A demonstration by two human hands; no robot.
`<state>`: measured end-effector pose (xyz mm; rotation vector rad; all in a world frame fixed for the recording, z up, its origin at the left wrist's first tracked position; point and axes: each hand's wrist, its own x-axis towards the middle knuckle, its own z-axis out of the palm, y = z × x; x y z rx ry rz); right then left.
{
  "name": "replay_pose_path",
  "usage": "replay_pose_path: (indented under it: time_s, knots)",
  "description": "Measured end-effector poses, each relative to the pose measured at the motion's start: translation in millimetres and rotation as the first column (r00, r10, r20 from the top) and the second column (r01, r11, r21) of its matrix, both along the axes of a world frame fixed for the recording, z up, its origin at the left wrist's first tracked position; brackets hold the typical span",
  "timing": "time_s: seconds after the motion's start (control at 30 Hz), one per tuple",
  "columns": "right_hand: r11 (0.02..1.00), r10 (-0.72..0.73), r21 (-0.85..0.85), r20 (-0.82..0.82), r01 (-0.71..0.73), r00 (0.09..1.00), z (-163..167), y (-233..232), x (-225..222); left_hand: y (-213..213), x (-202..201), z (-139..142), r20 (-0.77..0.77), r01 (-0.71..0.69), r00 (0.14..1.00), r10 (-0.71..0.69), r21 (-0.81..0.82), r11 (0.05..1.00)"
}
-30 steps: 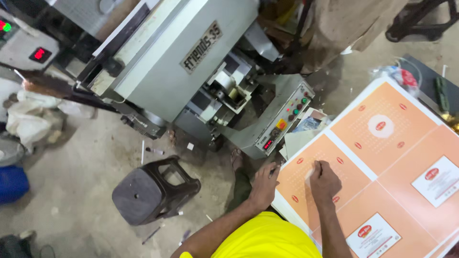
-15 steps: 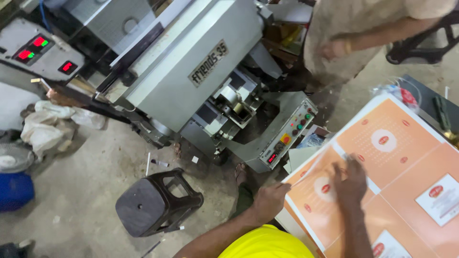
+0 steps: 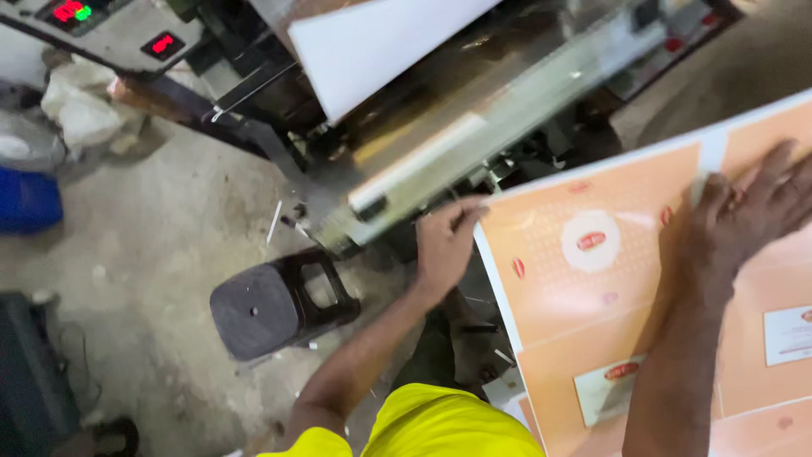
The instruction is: The person repeatedly picks up printed cardboard sheets and feeds them into a laminating machine. After each sheet passes through, they retrieve it and place it on a growing stack to the right.
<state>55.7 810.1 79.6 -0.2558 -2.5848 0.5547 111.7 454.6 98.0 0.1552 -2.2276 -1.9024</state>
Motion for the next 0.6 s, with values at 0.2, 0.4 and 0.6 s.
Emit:
replay_pose_path:
  time_s: [0.2, 0.4, 0.6]
  knots:
    - [0.957, 0.234, 0.103, 0.274, -0.270, 0.933, -81.2, -93.8, -123.3, -88.3, -96.8, -141.0, 0.242, -0.097, 0.965, 0.104, -0.039, 0.994]
    - [0.898, 0.372, 0.072, 0.405, -0.435, 0.835, -180.6, -186.3, -159.7, -132.0, -103.4, -256.4, 0.088, -0.115, 0.973, 0.213, -0.616, 0.780]
    - [0.850, 0.509, -0.092, 0.400, -0.519, 0.762, -194.1, -235.3, -186.5, -159.1, -108.5, -275.1, 0.040, -0.261, 0.903, 0.427, -0.738, 0.622]
